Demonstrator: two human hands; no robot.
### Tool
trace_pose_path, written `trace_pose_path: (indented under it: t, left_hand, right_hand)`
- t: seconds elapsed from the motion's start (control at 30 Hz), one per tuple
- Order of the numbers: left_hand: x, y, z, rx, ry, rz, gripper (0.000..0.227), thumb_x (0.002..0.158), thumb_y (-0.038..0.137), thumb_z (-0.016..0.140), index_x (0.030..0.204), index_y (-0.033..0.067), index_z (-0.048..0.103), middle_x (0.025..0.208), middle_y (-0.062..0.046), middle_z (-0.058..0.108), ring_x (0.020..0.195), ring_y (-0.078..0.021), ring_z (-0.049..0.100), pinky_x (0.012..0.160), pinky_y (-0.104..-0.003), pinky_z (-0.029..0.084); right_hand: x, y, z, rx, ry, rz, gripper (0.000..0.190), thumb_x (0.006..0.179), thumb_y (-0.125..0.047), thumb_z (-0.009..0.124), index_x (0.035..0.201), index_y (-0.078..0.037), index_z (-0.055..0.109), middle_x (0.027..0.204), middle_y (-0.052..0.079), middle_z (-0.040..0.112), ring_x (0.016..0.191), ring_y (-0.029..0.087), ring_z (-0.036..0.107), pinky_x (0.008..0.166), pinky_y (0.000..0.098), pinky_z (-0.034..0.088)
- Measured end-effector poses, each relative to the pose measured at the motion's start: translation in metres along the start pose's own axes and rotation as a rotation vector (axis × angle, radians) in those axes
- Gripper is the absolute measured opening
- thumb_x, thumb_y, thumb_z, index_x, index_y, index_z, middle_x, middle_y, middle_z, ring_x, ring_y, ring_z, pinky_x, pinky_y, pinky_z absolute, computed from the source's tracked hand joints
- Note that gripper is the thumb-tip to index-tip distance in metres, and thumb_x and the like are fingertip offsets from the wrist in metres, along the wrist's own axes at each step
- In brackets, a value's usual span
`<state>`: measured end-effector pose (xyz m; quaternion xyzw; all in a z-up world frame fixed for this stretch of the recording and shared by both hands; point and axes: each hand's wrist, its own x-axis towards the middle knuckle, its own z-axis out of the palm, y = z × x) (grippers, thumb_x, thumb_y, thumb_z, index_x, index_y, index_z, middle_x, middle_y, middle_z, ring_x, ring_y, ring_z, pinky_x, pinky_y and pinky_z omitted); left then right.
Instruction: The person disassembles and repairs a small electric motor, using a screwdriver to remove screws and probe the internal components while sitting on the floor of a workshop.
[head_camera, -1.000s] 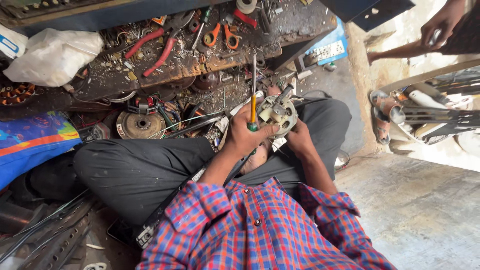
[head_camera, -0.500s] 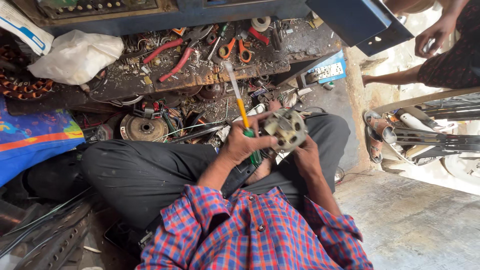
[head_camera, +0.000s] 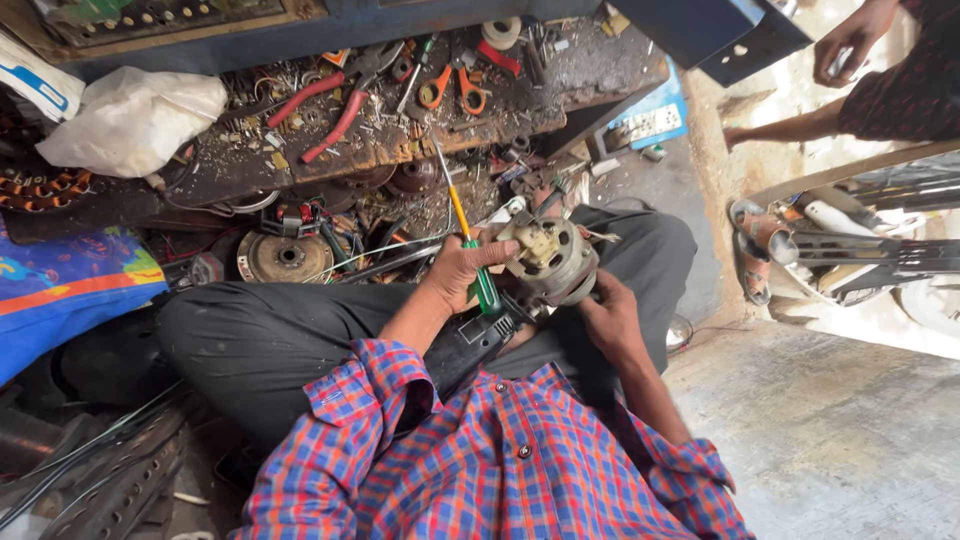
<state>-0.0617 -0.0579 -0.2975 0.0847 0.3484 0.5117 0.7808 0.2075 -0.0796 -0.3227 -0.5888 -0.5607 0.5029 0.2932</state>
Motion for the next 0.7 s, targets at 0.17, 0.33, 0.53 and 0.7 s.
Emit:
trace_pose_path:
  t: [0.17, 0.33, 0.53, 0.7]
  left_hand:
    - [0.009, -0.012, -0.014, 0.139, -0.068, 0.093, 0.042, 0.078, 0.010, 0.095, 0.073, 0.0109, 0.053, 0.080, -0.008, 0.061, 0.076, -0.0201, 0.060, 0.076, -0.035, 0.051]
    - [0.009, -0.010, -0.010, 0.248, -0.102, 0.146, 0.039, 0.067, 0.019, 0.092, 0.065, 0.0132, 0.054, 0.097, -0.002, 0.075, 0.093, -0.0152, 0.070, 0.089, -0.031, 0.056]
    - [0.019, -0.015, -0.033, 0.257, -0.030, 0.097, 0.043, 0.072, 0.023, 0.095, 0.069, 0.0135, 0.053, 0.079, -0.003, 0.062, 0.080, -0.0170, 0.059, 0.082, -0.034, 0.050]
    - [0.026, -0.016, -0.035, 0.300, -0.013, 0.092, 0.040, 0.070, 0.026, 0.094, 0.070, 0.0142, 0.056, 0.079, -0.003, 0.063, 0.081, -0.0164, 0.061, 0.084, -0.032, 0.051]
  right_hand:
    - [0.017, 0.014, -0.016, -0.162, -0.145, 0.030, 0.029, 0.085, -0.002, 0.063, 0.113, 0.000, 0.072, 0.099, 0.007, 0.079, 0.091, 0.011, 0.067, 0.087, 0.0295, 0.054]
    - [0.022, 0.018, -0.022, -0.226, -0.303, 0.013, 0.023, 0.090, -0.003, 0.061, 0.109, -0.003, 0.075, 0.098, 0.008, 0.081, 0.090, 0.010, 0.070, 0.085, 0.0299, 0.055]
    - [0.020, -0.014, -0.010, -0.469, -0.099, -0.133, 0.017, 0.080, -0.001, 0.069, 0.094, -0.004, 0.078, 0.086, 0.015, 0.077, 0.077, 0.024, 0.076, 0.073, 0.0351, 0.057]
    - [0.024, -0.006, -0.013, -0.498, -0.075, -0.370, 0.025, 0.074, -0.001, 0.075, 0.100, 0.002, 0.071, 0.088, 0.022, 0.073, 0.085, 0.037, 0.071, 0.073, 0.0390, 0.055]
